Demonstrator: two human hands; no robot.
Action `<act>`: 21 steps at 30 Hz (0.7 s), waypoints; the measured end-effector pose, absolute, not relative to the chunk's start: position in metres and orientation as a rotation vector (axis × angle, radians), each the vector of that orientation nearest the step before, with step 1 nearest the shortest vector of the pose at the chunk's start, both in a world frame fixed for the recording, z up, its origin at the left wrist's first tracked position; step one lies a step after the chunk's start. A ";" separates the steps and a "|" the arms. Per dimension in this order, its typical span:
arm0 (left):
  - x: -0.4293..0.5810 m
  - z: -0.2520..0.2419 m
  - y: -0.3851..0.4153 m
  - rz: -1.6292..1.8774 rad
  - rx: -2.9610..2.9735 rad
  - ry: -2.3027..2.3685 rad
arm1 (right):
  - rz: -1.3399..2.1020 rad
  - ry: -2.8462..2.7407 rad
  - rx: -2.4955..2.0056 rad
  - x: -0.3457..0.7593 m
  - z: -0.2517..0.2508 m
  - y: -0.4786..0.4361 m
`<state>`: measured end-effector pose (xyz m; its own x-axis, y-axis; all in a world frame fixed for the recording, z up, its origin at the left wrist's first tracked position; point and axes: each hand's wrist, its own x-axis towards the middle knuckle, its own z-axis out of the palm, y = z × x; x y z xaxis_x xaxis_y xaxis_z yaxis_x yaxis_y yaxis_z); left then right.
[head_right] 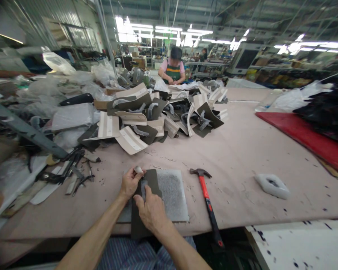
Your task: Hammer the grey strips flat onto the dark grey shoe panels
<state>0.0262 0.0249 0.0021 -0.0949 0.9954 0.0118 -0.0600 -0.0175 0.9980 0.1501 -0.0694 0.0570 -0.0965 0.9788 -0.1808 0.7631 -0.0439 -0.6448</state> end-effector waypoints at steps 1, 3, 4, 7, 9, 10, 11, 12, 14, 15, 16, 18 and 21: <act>0.025 0.000 0.025 1.303 1.146 1.228 | 0.906 -1.892 -1.798 0.155 0.057 -0.069; 0.024 -0.003 0.026 1.285 1.171 1.240 | 0.862 -1.837 -1.725 0.170 0.055 -0.068; 0.024 -0.004 0.026 1.279 1.181 1.247 | 0.804 -1.796 -1.724 0.182 0.053 -0.068; 0.024 -0.006 0.027 1.256 1.217 1.271 | 0.489 -1.690 -1.876 0.232 0.041 -0.067; 0.025 -0.006 0.027 1.238 1.251 1.298 | 0.206 -1.693 -2.026 0.271 0.030 -0.069; 0.025 -0.005 0.026 1.230 1.268 1.317 | 0.078 -1.709 -2.118 0.290 0.024 -0.072; 0.025 -0.004 0.026 1.224 1.283 1.337 | -0.020 -1.725 -2.222 0.308 0.018 -0.075; 0.026 -0.003 0.026 1.219 1.295 1.352 | -0.079 -1.733 -2.331 0.323 0.013 -0.079; 0.027 -0.002 0.025 1.222 1.304 1.366 | -0.063 -1.706 -2.511 0.347 0.004 -0.087; 0.028 -0.002 0.025 1.226 1.302 1.366 | -0.003 -1.663 -2.562 0.354 0.002 -0.089; 0.029 -0.001 0.025 1.231 1.299 1.365 | 0.089 -1.595 -2.586 0.360 0.001 -0.090; 0.032 -0.001 0.025 1.241 1.296 1.370 | 0.445 -1.354 -2.539 0.365 0.006 -0.088; 0.036 0.000 0.025 1.252 1.309 1.410 | 1.138 -0.928 -2.116 0.358 0.026 -0.076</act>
<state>0.0364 0.0246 0.0005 -0.1222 0.9908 0.0576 0.1744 -0.0357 0.9840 0.3581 -0.0765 0.0261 0.4008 0.7829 -0.4759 0.3090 -0.6045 -0.7343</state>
